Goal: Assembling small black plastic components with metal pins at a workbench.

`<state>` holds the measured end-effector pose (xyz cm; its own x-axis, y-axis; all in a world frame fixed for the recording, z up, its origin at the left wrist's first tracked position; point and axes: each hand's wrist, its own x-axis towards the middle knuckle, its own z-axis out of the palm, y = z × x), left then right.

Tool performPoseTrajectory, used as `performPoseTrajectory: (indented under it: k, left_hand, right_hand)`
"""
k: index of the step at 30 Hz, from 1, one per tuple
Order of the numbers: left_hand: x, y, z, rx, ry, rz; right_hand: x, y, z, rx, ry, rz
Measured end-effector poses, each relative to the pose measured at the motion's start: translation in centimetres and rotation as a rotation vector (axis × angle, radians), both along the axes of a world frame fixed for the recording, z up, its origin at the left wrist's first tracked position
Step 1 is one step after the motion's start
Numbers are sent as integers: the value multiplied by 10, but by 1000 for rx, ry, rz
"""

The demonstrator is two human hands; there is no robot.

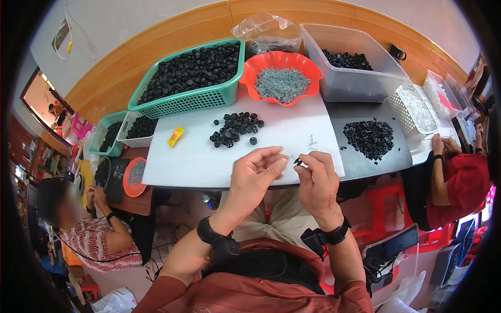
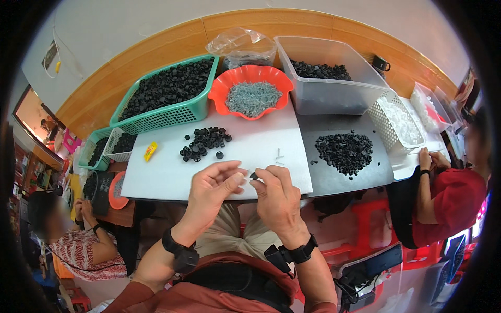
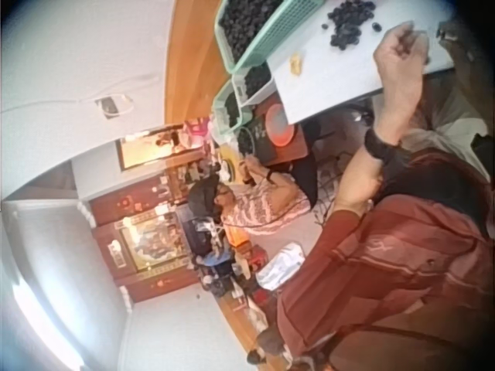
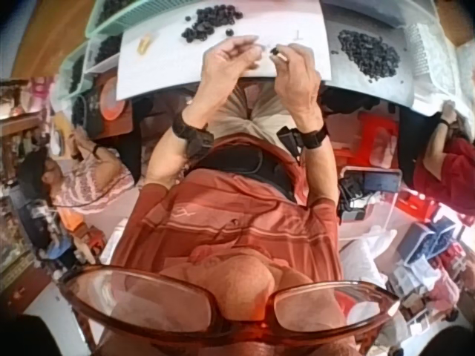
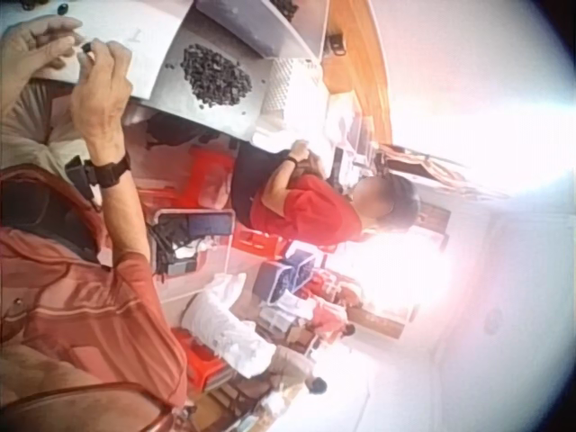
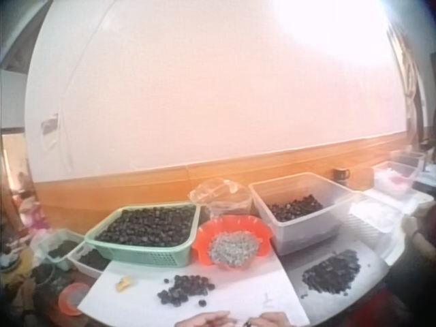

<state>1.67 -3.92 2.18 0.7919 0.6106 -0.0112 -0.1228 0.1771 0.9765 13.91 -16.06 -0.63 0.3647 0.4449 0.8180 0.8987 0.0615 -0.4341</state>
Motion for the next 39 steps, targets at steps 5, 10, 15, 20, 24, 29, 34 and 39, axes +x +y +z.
performPoseTrajectory:
  k: [5,10,15,20,24,29,34,39]
  left_hand:
    - [-3,31,-9,1297,223,406]
    - [4,43,-18,1408,329,431]
    - [7,53,-26,1452,396,353]
    - [7,54,-20,1419,285,316]
    - [9,55,-16,1255,293,256]
    - [7,56,-11,1175,331,148]
    - [7,55,-8,1106,301,91]
    - [6,54,-7,1018,283,100]
  right_hand:
    - [2,-5,-2,33,108,10]
    - [-3,-10,0,14,191,53]
    - [-5,-13,0,7,218,76]
    - [-6,-14,-2,9,252,96]
    - [-7,-14,-4,0,290,113]
    - [-8,-13,-5,-12,325,116]
    - [-9,-13,-6,-7,350,132]
    - [-10,-14,-9,-9,360,133]
